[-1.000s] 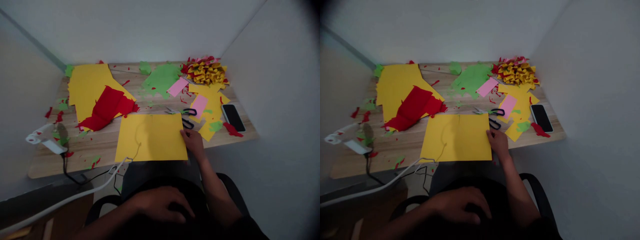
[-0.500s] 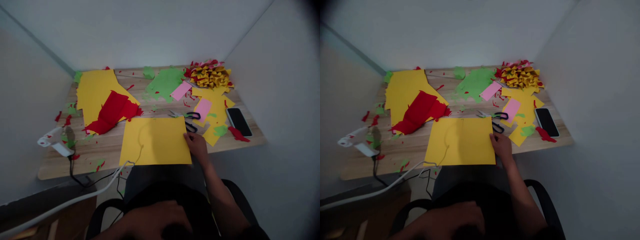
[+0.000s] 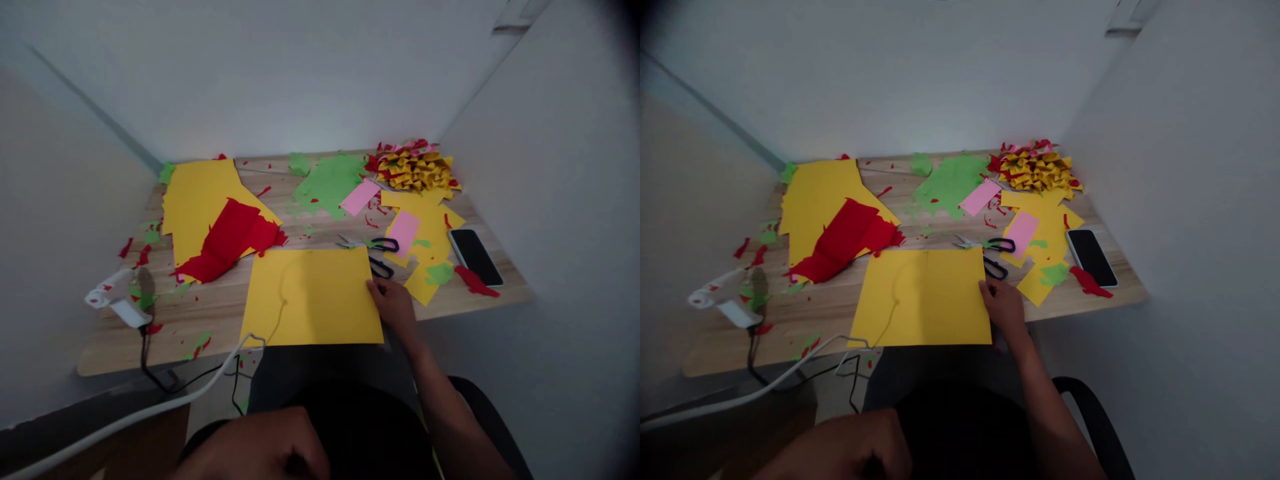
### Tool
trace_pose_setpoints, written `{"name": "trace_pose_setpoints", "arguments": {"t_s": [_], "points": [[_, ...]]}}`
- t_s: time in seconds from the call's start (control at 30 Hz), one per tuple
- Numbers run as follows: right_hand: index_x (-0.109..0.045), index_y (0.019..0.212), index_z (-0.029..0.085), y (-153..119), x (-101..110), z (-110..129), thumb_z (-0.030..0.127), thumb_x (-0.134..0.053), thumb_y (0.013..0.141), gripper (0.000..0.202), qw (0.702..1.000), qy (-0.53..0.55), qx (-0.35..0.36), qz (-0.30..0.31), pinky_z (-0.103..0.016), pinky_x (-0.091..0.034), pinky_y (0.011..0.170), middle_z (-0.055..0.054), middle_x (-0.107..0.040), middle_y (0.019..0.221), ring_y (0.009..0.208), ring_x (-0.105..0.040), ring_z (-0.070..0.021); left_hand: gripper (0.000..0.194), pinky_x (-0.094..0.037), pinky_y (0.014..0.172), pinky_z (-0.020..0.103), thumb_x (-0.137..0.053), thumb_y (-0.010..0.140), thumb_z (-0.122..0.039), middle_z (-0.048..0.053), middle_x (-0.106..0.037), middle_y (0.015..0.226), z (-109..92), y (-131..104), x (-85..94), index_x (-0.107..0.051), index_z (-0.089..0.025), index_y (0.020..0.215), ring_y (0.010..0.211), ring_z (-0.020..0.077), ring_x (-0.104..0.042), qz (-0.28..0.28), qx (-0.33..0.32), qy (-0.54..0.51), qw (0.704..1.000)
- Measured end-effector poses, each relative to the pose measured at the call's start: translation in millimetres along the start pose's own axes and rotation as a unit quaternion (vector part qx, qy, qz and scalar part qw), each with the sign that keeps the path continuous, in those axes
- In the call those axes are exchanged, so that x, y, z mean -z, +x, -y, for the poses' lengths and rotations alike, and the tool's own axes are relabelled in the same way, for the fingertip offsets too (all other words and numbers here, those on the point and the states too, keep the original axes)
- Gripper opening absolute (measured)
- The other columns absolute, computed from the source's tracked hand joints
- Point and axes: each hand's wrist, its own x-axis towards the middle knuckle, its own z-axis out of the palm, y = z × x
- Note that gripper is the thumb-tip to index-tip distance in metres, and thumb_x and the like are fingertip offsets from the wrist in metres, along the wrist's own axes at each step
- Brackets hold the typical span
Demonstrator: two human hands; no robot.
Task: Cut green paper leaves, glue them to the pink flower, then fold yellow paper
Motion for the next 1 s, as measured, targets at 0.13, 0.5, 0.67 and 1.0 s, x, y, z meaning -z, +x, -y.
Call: {"name": "trace_pose_setpoints", "arguments": {"t_s": [0.13, 0.5, 0.67, 1.0], "points": [[-0.061, 0.065, 0.021, 1, 0, 2, 0.052, -0.045, 0.093, 0.045, 0.999, -0.029, -0.015, 0.011, -0.028, -0.026, 0.056, -0.002, -0.062, 0.060, 0.059, -0.055, -0.0173, 0.031, -0.052, 0.090, 0.032, -0.046, 0.100, -0.038, 0.008, -0.073, 0.101, 13, 23, 42.4, -0.070, -0.019, 0.103, 0.097, 0.0185, -0.067, -0.384, 0.031, 0.163, 0.909], [-0.065, 0.069, 0.020, -7, 2, 4, 0.043, -0.046, 0.096, 0.040, 0.996, -0.081, -0.014, 0.038, -0.028, -0.024, 0.058, -0.004, -0.068, 0.068, 0.065, -0.057, -0.0175, 0.052, -0.024, 0.124, 0.056, -0.032, 0.104, -0.031, 0.003, -0.032, 0.164, 69, 67, 101.8, -0.041, -0.022, 0.154, 0.152, 0.0301, -0.028, -0.488, 0.235, 0.536, 0.648], [-0.069, 0.075, 0.020, -15, 1, 8, 0.041, -0.046, 0.097, 0.038, 0.994, -0.099, -0.033, 0.043, -0.028, -0.023, 0.058, -0.006, -0.072, 0.076, 0.070, -0.060, -0.0191, 0.052, -0.025, 0.123, 0.055, -0.030, 0.103, -0.026, 0.001, -0.031, 0.165, 67, 66, 100.6, -0.041, -0.023, 0.154, 0.152, 0.0295, -0.028, -0.484, 0.246, 0.534, 0.648], [-0.068, 0.078, 0.021, -22, 6, 5, 0.052, -0.039, 0.098, 0.047, 0.994, -0.071, -0.035, 0.076, -0.029, -0.028, 0.058, -0.007, -0.073, 0.077, 0.070, -0.062, -0.0218, 0.052, -0.025, 0.123, 0.057, -0.033, 0.101, -0.022, 0.008, -0.035, 0.163, 69, 70, 109.9, -0.044, -0.019, 0.152, 0.151, 0.0311, -0.030, -0.520, 0.223, 0.512, 0.646]]}}
